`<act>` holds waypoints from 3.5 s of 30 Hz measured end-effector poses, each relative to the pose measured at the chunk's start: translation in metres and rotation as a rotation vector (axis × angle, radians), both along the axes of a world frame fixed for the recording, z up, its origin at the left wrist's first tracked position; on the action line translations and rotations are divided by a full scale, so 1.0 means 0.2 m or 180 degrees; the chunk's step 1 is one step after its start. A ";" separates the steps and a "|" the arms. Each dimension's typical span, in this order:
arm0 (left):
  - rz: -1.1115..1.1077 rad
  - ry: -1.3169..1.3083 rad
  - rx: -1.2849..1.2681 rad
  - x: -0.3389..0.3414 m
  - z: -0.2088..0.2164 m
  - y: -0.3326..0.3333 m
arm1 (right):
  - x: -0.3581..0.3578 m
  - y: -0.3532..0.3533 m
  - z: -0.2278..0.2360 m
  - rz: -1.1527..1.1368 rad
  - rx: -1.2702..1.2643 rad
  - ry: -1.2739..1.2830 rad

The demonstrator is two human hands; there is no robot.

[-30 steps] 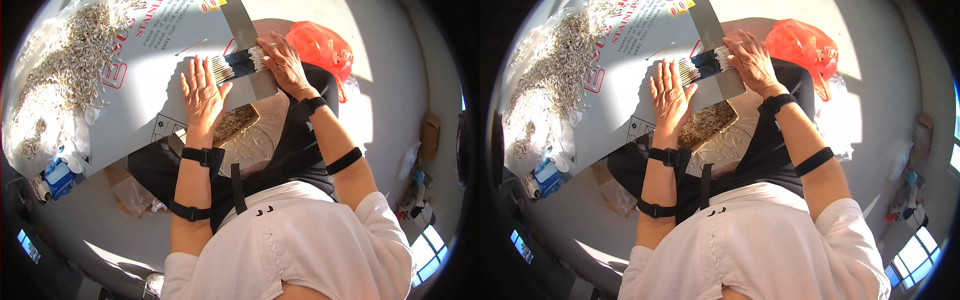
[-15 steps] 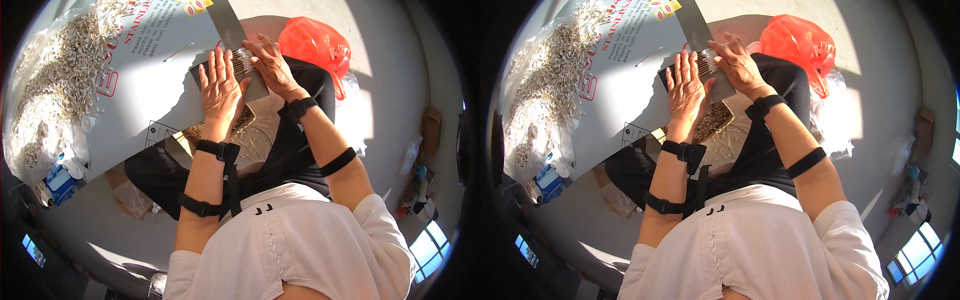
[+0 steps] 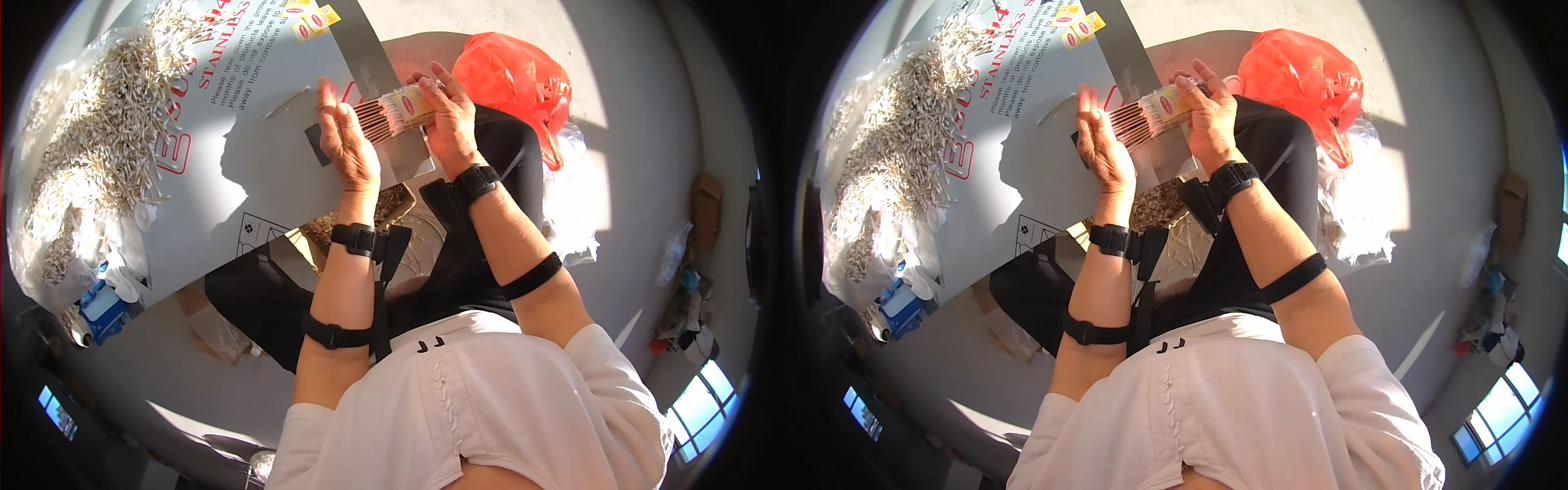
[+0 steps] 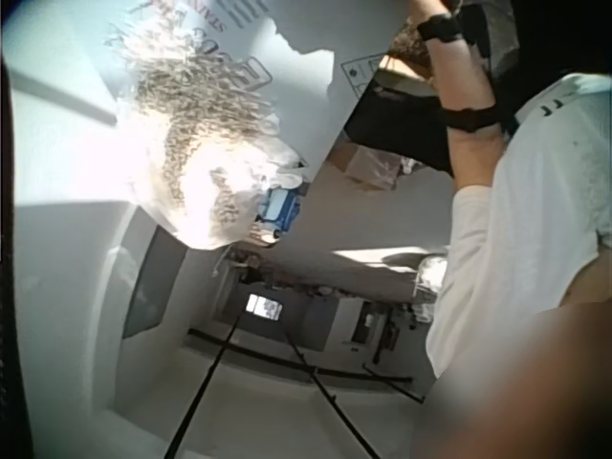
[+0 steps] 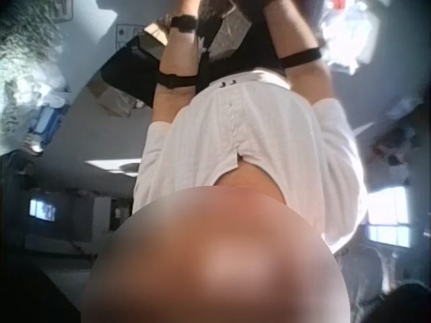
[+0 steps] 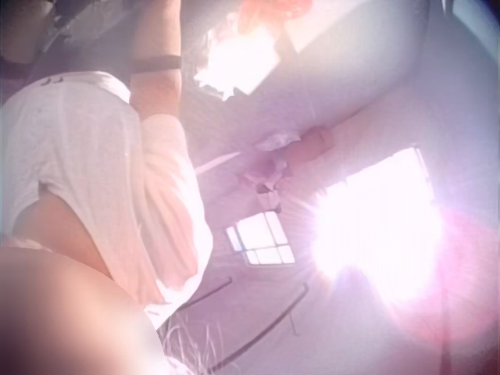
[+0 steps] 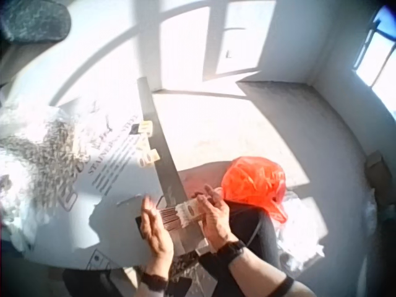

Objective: Packing individual cotton swabs into small plastic bags.

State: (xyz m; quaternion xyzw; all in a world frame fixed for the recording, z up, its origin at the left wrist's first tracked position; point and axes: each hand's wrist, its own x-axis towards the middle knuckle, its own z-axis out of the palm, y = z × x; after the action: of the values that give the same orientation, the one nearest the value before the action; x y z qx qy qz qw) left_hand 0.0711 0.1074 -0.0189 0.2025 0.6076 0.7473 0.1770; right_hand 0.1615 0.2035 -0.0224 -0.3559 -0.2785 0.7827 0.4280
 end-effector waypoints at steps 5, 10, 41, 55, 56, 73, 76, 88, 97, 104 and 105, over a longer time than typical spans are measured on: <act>-0.0008 0.0035 0.0004 0.05 0.01 0.06 | -0.03 -0.03 -0.01 -0.0113 -0.0177 0.0005; 0.0055 0.0110 0.0006 0.11 0.03 0.15 | -0.04 -0.04 0.02 -0.0054 -0.0292 0.0145; -0.1083 -0.0943 0.0493 0.25 0.12 0.15 | 0.01 -0.07 0.03 0.0005 -0.1304 0.1095; -0.0753 -0.1326 -0.0326 0.30 0.22 -0.09 | 0.01 -0.04 0.00 -0.0392 -0.1497 0.1494; -0.0796 -0.1387 -0.0317 0.29 0.22 -0.08 | 0.01 -0.04 0.00 -0.0381 -0.1438 0.1473; -0.0931 -0.1903 -0.0307 0.11 0.25 0.03 | 0.01 -0.05 -0.02 -0.0220 -0.1345 0.1528; -0.0865 -0.2172 -0.0121 0.11 0.25 0.06 | 0.01 -0.05 -0.03 -0.0305 -0.1432 0.1617; -0.0928 -0.2257 0.0074 0.18 0.26 0.07 | -0.01 -0.06 -0.01 -0.0217 -0.0912 0.1275; -0.0819 -0.1623 -0.0726 0.22 0.27 -0.04 | 0.01 -0.05 -0.01 -0.0256 -0.1200 0.1461; -0.0839 -0.2138 -0.0370 0.20 0.24 0.01 | -0.01 -0.06 -0.01 -0.0153 -0.0999 0.1375; -0.0975 -0.2139 -0.0340 0.18 0.24 0.00 | -0.01 -0.06 -0.01 -0.0150 -0.1000 0.1377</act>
State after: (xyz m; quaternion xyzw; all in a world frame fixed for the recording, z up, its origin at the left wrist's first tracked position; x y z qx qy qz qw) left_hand 0.1072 0.1075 0.0283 0.0249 0.5163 0.7043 0.4866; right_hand 0.1597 0.1908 -0.0242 -0.2488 -0.0473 0.8640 0.4352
